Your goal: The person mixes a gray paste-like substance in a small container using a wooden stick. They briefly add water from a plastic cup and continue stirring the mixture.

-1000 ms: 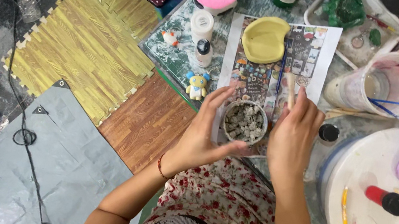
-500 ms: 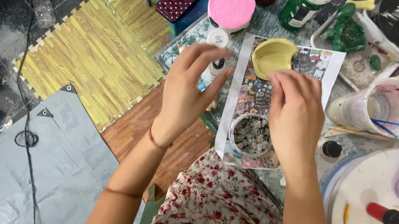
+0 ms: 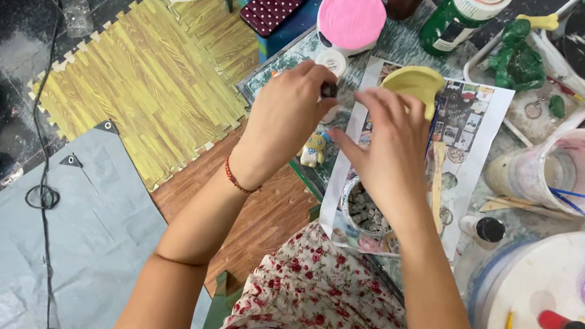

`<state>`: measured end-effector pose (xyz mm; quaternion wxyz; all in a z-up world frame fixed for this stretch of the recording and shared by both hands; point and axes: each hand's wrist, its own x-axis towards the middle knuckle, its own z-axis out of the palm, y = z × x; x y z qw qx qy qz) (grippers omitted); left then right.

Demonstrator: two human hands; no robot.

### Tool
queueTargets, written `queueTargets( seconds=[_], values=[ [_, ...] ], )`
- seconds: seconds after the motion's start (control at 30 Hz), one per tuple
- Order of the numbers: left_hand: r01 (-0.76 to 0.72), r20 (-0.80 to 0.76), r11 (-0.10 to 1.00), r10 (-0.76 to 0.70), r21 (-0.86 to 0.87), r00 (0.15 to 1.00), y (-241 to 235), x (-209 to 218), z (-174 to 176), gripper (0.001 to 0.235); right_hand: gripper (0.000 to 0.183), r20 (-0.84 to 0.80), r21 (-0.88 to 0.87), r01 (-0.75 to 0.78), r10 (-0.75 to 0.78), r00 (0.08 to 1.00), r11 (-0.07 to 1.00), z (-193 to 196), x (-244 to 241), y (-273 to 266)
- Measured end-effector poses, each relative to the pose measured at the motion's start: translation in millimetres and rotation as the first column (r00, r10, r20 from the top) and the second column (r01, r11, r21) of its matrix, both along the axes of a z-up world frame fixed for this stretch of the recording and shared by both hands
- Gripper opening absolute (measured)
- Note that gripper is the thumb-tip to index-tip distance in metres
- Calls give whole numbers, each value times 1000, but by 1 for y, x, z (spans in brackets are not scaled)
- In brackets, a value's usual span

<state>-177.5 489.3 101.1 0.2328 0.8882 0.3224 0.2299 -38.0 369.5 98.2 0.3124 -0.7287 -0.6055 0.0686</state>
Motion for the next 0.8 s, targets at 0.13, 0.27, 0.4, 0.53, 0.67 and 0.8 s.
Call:
queueTargets(
  seconds=[0.13,0.27,0.4,0.53,0.67,0.8],
  values=[
    [2,149,995,14,-103,989,0,-9,8,23,48,71,24,-4,2,997,1000,-9,-3,21],
    [98,241,951,-25,-294,970,3,-13,26,26,45,42,139,-84,79,996,987,-9,-3,21],
    [181,287,908,-71,-378,955,1,-16,44,28,42,-94,164,-55,72,993,985,-2,-8,5],
    [273,323,877,-145,-395,935,-3,-15,55,27,46,5,242,-3,2,1000,970,11,-7,-16],
    [288,319,872,-163,-396,934,-14,-12,59,28,52,74,322,16,-42,996,947,20,-7,-30],
    [358,371,857,-216,-371,903,-18,-5,58,27,53,42,332,70,-89,995,941,21,-8,-38]
  ],
)
